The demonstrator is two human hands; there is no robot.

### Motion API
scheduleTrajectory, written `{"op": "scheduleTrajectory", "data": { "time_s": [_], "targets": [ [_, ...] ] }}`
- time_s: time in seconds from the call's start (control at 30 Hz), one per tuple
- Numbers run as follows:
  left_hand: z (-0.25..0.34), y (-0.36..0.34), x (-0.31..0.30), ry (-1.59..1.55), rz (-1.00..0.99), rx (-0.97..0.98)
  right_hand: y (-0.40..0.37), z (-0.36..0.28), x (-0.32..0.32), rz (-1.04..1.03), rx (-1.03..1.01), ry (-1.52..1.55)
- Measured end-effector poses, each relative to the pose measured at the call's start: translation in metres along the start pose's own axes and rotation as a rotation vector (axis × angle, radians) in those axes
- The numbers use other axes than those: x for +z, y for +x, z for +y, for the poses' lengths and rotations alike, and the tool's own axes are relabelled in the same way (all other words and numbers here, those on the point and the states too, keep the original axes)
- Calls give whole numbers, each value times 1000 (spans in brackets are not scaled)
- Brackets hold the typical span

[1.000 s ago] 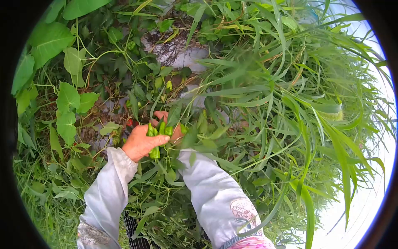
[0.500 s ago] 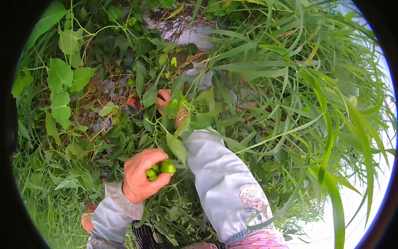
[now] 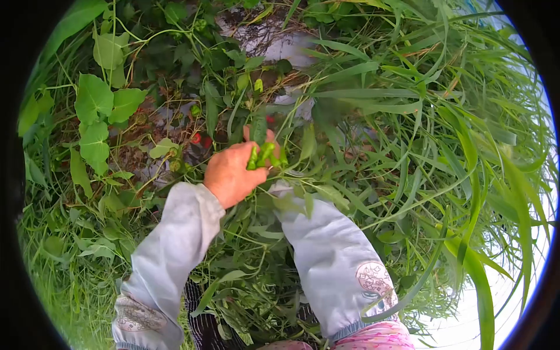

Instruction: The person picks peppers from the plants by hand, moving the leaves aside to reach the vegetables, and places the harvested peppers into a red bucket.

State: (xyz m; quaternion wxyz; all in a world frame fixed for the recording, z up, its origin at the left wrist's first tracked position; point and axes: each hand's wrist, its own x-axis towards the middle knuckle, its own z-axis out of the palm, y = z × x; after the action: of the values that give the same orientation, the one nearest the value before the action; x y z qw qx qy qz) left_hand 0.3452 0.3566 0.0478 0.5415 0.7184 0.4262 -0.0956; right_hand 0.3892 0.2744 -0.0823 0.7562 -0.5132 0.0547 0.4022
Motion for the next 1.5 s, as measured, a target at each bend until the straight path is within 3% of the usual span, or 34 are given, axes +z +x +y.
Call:
{"op": "scheduleTrajectory", "data": {
  "time_s": [0.03,0.1,0.27,0.3,0.4,0.43,0.53,0.57,0.67,0.7,0.8,0.87,0.9,1.07,1.17,1.2,1.27,1.33,1.43,1.5],
  "targets": [
    [3,-4,8,34,39,25,-11,1,28,160,-222,-151],
    [11,-13,21,93,84,77,5,10,-28,-217,-348,-520],
    [10,-26,30,30,147,269,19,-52,-15,-855,-401,-1821],
    [10,-26,28,-32,73,180,19,-61,-8,-921,-374,-1843],
    [5,-18,26,-146,36,78,13,-59,-9,-789,-280,-1731],
    [3,-14,23,-127,27,146,11,-57,-9,-750,-249,-1691],
    [7,-16,20,-48,-100,50,3,-50,-6,-642,-152,-1565],
    [5,-18,24,-108,-57,98,12,-57,-5,-850,-263,-1860],
    [7,-26,18,-200,-143,-6,12,-62,-1,-828,-328,-1767],
    [7,-31,21,-244,-52,3,15,-59,3,-845,-257,-1990],
    [17,-54,15,-456,71,190,18,-59,6,-872,-217,-1945],
    [31,-69,7,-546,54,215,21,-59,1,-1010,-603,-1857],
    [34,-77,1,-580,100,257,19,-61,3,-1036,-666,-1838],
    [19,-164,-66,-991,260,255,12,-103,6,-977,-372,-1821],
    [-28,-254,-97,-1412,274,2,26,-124,7,-957,-305,-1868],
    [-46,-287,-97,-1633,361,-34,32,-133,7,-939,-288,-1889],
    [-83,-366,-100,-1715,510,-245,33,-138,8,-924,-278,-1913],
    [-113,-442,-100,-1623,612,-541,37,-139,10,-913,-249,-1933],
    [-177,-545,-92,-1453,942,-884,39,-137,17,-894,-222,-1950],
    [-241,-607,-69,-1026,1188,-1057,43,-136,17,-881,-209,-1945]
  ]
}}
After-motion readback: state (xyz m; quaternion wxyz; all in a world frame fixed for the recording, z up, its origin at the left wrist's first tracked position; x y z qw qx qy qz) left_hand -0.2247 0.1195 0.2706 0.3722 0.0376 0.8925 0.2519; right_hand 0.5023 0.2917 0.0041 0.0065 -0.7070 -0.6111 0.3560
